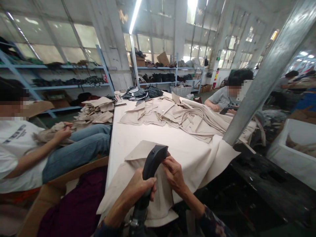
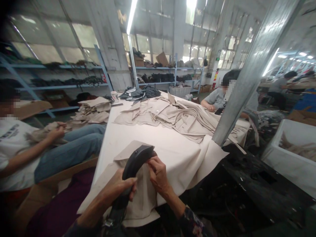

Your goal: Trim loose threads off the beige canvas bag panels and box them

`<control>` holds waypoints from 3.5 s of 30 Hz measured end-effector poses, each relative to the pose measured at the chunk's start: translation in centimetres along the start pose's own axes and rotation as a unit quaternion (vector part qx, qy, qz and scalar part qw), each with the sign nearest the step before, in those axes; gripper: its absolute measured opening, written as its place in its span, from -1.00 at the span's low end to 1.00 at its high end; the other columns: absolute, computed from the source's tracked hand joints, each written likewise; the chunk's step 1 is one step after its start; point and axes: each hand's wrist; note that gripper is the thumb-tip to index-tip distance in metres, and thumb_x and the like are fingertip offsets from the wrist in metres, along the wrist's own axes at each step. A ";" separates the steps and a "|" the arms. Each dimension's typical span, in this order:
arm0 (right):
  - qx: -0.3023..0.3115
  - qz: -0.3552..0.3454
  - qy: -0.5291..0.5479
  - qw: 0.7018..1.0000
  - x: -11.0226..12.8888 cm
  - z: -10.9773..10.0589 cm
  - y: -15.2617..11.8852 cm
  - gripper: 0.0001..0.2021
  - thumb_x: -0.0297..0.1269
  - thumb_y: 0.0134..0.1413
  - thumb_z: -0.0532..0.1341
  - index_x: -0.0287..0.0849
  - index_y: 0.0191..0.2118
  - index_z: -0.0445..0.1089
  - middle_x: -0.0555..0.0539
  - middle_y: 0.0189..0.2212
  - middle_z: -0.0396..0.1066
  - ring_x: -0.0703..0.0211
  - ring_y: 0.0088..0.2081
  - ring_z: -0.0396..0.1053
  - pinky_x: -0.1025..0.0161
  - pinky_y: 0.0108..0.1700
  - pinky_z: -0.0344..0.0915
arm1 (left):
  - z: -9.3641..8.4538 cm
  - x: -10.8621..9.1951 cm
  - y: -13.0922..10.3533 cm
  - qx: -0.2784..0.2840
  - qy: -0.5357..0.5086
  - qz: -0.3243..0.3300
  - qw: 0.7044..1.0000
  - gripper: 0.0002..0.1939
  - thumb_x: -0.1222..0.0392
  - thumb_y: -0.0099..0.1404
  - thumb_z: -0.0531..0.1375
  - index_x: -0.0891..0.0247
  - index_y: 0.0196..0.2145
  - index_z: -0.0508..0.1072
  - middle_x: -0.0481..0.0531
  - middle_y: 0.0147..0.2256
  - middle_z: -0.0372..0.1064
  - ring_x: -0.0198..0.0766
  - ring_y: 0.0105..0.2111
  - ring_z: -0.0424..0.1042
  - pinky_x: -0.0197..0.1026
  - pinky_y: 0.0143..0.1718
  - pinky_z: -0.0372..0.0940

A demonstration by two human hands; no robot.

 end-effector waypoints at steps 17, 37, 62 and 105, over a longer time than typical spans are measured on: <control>-0.097 0.115 0.001 0.989 -0.6 -0.4 -1.2 -0.69 -0.27 0.14 0.05 -0.25 -0.01 0.24 -0.01 -0.46 0.32 0.25 -0.50 0.30 0.33 -0.43 0.28 | -1.2 1.0 1.7 -0.070 -0.062 -0.009 0.996 -0.72 0.08 0.04 0.17 0.35 -0.64 0.34 0.02 -0.76 0.29 -0.32 -0.75 0.28 -0.31 -0.72 0.19; 0.171 0.265 -0.109 0.943 -4.1 -1.1 4.2 -0.61 -0.01 -0.03 0.07 -0.22 -0.64 0.23 0.09 -0.78 0.08 0.36 -0.73 0.06 0.39 -0.68 0.00 | -3.5 3.9 -3.8 -0.151 -0.094 -0.012 0.984 -0.70 0.05 0.06 0.17 0.36 -0.64 0.37 0.03 -0.75 0.31 -0.33 -0.75 0.28 -0.35 -0.73 0.16; 0.249 -0.172 -0.350 0.886 -5.4 -0.1 3.0 -0.73 -0.59 0.12 0.02 -0.24 -0.15 0.37 -0.15 -0.27 0.36 0.11 -0.17 0.24 0.22 -0.14 0.29 | -3.5 6.4 -5.9 -0.181 -0.091 -0.061 0.977 -0.70 0.03 -0.02 0.20 0.32 -0.69 0.35 0.01 -0.78 0.28 -0.28 -0.76 0.30 -0.29 -0.69 0.21; 0.068 0.208 -0.116 0.969 -5.7 1.8 5.0 -0.85 -0.37 0.03 0.16 -0.21 -0.22 0.29 -0.07 -0.53 0.44 0.13 -0.52 0.39 0.26 -0.44 0.27 | -1.6 2.6 0.8 -0.196 0.011 -0.182 0.963 -0.78 0.15 0.02 0.14 0.29 -0.69 0.30 -0.01 -0.80 0.27 -0.29 -0.78 0.26 -0.28 -0.72 0.20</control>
Point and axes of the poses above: each hand's wrist, its own y-axis towards the middle knuckle, its own z-axis out of the palm, x = y × z
